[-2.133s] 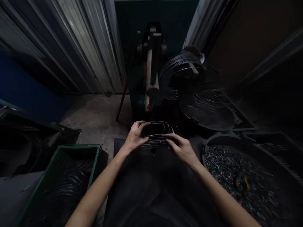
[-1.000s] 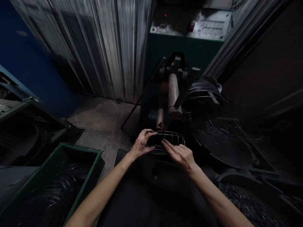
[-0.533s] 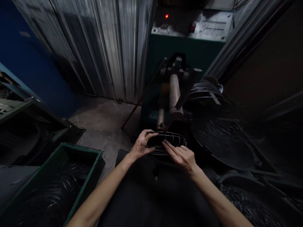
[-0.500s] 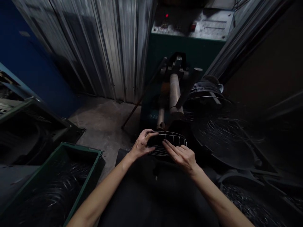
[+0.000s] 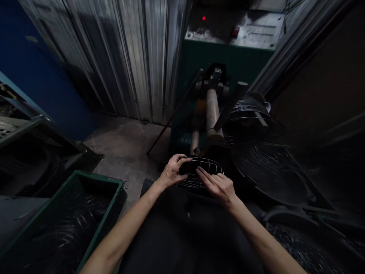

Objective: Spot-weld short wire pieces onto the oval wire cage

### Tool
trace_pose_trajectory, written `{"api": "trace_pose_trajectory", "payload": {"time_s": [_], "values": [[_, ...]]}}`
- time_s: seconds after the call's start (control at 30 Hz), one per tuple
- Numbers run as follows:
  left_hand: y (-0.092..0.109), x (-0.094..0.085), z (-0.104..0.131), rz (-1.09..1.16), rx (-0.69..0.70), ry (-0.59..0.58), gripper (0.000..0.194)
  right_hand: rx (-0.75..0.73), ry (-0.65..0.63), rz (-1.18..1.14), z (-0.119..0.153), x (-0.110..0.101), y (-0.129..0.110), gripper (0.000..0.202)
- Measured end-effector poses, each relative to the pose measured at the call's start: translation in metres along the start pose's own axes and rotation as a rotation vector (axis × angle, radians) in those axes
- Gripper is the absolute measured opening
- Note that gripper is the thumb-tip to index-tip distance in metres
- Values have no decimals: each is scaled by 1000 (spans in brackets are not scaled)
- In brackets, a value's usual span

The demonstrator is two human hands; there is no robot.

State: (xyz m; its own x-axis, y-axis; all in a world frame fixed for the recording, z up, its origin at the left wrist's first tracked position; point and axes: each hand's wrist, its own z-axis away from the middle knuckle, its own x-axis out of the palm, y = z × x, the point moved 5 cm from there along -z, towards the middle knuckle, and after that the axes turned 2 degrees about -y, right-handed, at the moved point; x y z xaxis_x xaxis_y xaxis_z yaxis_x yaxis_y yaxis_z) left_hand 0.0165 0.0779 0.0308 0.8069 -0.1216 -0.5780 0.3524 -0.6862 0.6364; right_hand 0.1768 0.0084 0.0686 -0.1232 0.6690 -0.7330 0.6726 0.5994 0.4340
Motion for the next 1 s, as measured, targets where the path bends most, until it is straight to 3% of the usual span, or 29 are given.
{"api": "trace_pose_trajectory", "payload": {"time_s": [0.17,0.5,0.83,1.0], "values": [[7,-5,5,-19,0,20,63,9,21,-12,-2,-9,-3,54],[0,-4,-9,-3,-1,24,60,33,30,14,-5,0,4,72],[-8,-4,-15,-92,25,9,63,-16,70,77,-8,8,7,43],[-9,-6,-6,-101,52,-3,63,53,37,80,-11,12,3,34]]}}
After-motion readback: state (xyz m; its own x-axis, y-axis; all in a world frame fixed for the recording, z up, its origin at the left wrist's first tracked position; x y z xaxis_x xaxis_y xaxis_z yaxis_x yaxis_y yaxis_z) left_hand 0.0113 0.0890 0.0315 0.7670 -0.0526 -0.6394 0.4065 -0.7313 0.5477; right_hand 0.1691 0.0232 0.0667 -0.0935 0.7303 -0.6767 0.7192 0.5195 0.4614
